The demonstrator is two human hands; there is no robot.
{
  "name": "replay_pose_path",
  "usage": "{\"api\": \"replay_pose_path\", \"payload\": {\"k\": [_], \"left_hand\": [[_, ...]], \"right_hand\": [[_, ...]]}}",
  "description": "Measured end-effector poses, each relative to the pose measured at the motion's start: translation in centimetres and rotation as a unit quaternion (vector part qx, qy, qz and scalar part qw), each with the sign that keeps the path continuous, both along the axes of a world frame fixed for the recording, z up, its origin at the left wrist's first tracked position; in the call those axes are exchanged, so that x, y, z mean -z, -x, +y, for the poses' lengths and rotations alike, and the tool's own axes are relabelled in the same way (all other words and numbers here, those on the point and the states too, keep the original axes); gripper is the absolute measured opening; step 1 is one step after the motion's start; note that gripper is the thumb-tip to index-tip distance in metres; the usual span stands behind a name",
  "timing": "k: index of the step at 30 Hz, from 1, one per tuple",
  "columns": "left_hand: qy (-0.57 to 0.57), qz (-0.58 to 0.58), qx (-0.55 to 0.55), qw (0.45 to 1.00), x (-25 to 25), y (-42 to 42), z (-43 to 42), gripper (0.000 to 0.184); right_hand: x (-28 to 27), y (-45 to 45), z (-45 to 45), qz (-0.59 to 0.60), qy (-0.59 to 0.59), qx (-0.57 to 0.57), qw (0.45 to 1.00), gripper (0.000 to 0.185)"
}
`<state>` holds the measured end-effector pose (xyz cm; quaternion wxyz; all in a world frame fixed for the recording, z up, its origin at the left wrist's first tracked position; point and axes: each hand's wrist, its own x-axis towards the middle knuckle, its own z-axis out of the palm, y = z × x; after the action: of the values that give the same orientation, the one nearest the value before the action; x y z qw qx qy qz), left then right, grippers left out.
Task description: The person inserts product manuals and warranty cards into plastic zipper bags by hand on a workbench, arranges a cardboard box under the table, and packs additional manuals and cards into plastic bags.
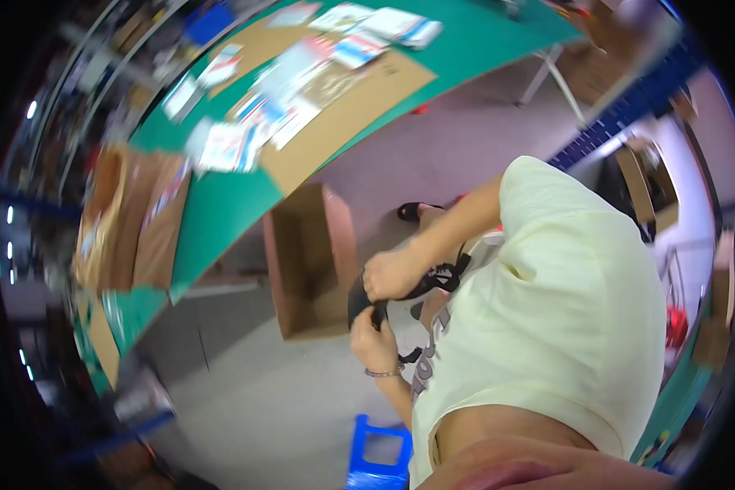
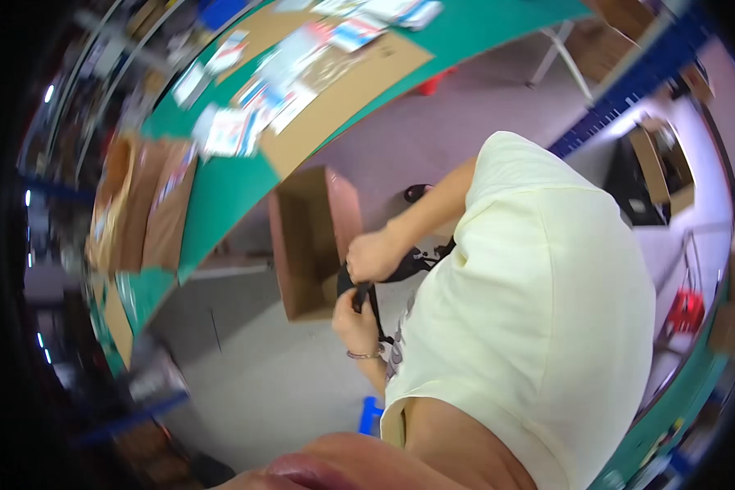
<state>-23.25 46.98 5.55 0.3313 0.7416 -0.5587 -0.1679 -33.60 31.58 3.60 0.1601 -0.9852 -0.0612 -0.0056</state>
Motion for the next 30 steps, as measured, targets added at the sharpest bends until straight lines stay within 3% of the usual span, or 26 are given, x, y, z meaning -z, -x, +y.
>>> {"api": "replay_pose_path", "payload": {"k": [3, 5, 6, 9, 13, 15, 18, 22, 27, 29, 30], "left_hand": [[0.163, -0.02, 0.099, 0.981, -5.6, 3.0, -4.1, 0.032], [0.203, 0.009, 0.083, 0.976, -6.7, 4.7, -5.7, 0.032], [0.214, 0.027, 0.064, 0.974, -5.8, 5.1, -6.5, 0.026], [0.143, 0.079, 0.051, 0.985, -1.8, 5.2, -7.9, 0.021], [-0.051, 0.225, -0.005, 0.973, 10.9, 6.1, -11.0, 0.017], [-0.106, 0.174, 0.039, 0.978, 19.0, 8.5, -13.5, 0.016], [-0.322, 0.113, 0.121, 0.932, 28.4, 13.7, -15.7, 0.018], [-0.468, 0.151, 0.113, 0.863, 30.4, 19.6, -20.2, 0.02], [-0.475, 0.221, -0.037, 0.851, 31.2, 20.7, -24.7, 0.021], [-0.464, 0.246, -0.087, 0.846, 32.5, 20.2, -25.9, 0.022], [-0.457, 0.26, -0.105, 0.844, 33.3, 19.8, -26.5, 0.022]], "right_hand": [[-6.3, 8.0, -4.1, -0.001, -0.03, 0.201, 0.979, 0.02], [-9.4, 14.2, -7.3, -0.001, -0.022, 0.353, 0.935, 0.026], [-11.7, 17.1, -8.9, 0.03, -0.032, 0.444, 0.895, 0.025], [-15.9, 25.6, -15.3, -0.011, -0.029, 0.577, 0.816, 0.027], [-13.7, 36.2, -27.1, -0.119, 0.071, 0.636, 0.759, 0.03], [-13.7, 40.8, -33.1, -0.053, 0.1, 0.675, 0.729, 0.032], [-11.2, 47.0, -40.7, -0.055, 0.076, 0.726, 0.681, 0.033], [-8.8, 54.7, -49.7, -0.045, 0.077, 0.739, 0.668, 0.028], [-3.3, 59.9, -55.4, -0.078, 0.051, 0.72, 0.687, 0.023], [-1.7, 62.5, -56.2, 0.009, 0.051, 0.773, 0.632, 0.032], [-1.5, 62.1, -56.0, 0.028, 0.106, 0.757, 0.644, 0.038]]}}
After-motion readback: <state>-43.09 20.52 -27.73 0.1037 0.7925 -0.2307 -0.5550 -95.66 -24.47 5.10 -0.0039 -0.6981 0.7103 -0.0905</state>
